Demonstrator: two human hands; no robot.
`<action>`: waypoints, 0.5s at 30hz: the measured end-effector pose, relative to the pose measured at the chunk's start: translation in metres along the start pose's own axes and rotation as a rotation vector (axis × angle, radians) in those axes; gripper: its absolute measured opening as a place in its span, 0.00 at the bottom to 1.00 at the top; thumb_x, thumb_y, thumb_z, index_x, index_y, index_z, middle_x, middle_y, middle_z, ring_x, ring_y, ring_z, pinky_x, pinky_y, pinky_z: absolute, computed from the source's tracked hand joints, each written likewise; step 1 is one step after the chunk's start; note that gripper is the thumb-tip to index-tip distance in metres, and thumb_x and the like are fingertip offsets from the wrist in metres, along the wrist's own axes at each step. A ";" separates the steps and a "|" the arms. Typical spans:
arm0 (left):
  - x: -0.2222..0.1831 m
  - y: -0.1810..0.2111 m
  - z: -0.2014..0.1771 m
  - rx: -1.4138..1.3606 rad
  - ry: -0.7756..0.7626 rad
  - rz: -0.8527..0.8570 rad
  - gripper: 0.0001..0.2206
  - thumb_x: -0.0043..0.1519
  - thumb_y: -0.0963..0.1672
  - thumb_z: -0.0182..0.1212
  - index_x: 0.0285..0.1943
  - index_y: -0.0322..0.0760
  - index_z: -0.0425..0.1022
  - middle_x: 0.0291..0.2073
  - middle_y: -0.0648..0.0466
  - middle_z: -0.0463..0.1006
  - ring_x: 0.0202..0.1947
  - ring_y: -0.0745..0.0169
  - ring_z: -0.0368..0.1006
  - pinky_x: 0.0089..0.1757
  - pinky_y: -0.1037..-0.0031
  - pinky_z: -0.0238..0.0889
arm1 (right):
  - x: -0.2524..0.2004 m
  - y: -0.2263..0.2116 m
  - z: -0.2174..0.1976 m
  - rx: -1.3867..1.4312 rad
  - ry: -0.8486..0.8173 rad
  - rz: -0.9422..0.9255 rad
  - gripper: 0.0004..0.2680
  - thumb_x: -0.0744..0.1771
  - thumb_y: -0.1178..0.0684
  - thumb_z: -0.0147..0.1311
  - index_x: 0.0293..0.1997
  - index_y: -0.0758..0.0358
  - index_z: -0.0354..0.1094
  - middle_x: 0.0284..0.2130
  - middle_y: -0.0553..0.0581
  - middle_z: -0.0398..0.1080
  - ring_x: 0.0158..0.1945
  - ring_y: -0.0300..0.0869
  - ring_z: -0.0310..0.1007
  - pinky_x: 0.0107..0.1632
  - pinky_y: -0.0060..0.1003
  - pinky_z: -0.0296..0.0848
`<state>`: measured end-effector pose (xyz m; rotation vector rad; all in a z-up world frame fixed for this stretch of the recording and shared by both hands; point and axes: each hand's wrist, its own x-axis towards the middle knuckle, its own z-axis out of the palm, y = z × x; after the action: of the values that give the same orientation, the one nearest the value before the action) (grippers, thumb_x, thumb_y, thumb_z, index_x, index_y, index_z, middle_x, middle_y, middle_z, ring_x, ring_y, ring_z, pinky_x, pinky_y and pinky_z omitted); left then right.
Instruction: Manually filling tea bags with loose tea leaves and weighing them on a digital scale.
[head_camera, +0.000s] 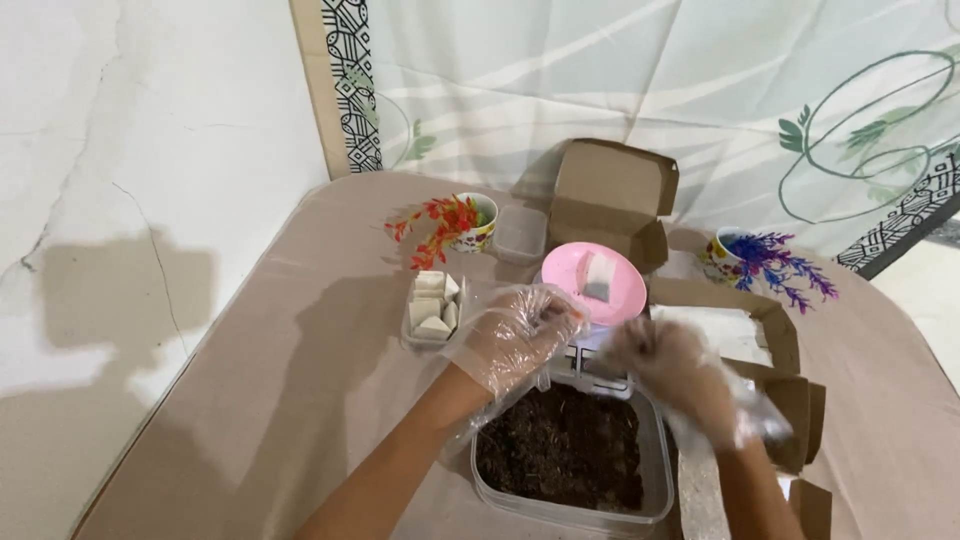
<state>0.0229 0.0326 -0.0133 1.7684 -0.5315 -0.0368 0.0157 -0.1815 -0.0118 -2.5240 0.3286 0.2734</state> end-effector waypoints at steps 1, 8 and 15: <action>-0.002 0.005 -0.003 -0.078 -0.035 0.005 0.13 0.66 0.49 0.56 0.47 0.38 0.80 0.36 0.51 0.81 0.37 0.60 0.78 0.44 0.70 0.72 | 0.018 0.002 0.003 -0.114 0.114 -0.043 0.11 0.67 0.48 0.55 0.36 0.66 0.77 0.30 0.64 0.79 0.31 0.49 0.69 0.33 0.41 0.70; 0.020 -0.034 0.015 -0.322 -0.076 -0.120 0.13 0.64 0.46 0.64 0.50 0.31 0.77 0.39 0.44 0.77 0.41 0.55 0.76 0.48 0.63 0.74 | 0.092 -0.033 -0.012 -0.231 0.280 -0.292 0.10 0.62 0.44 0.59 0.42 0.52 0.80 0.35 0.63 0.79 0.47 0.60 0.78 0.47 0.51 0.77; -0.008 0.011 0.038 0.267 -0.279 -0.166 0.08 0.63 0.50 0.59 0.36 0.46 0.76 0.32 0.55 0.79 0.33 0.61 0.73 0.37 0.65 0.64 | 0.198 -0.026 0.018 -0.677 0.118 -0.107 0.14 0.71 0.43 0.35 0.33 0.39 0.72 0.31 0.36 0.74 0.39 0.25 0.74 0.42 0.21 0.71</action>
<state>0.0002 -0.0012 -0.0160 2.0811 -0.6096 -0.3473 0.2089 -0.1844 -0.0651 -3.2214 0.1576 0.2176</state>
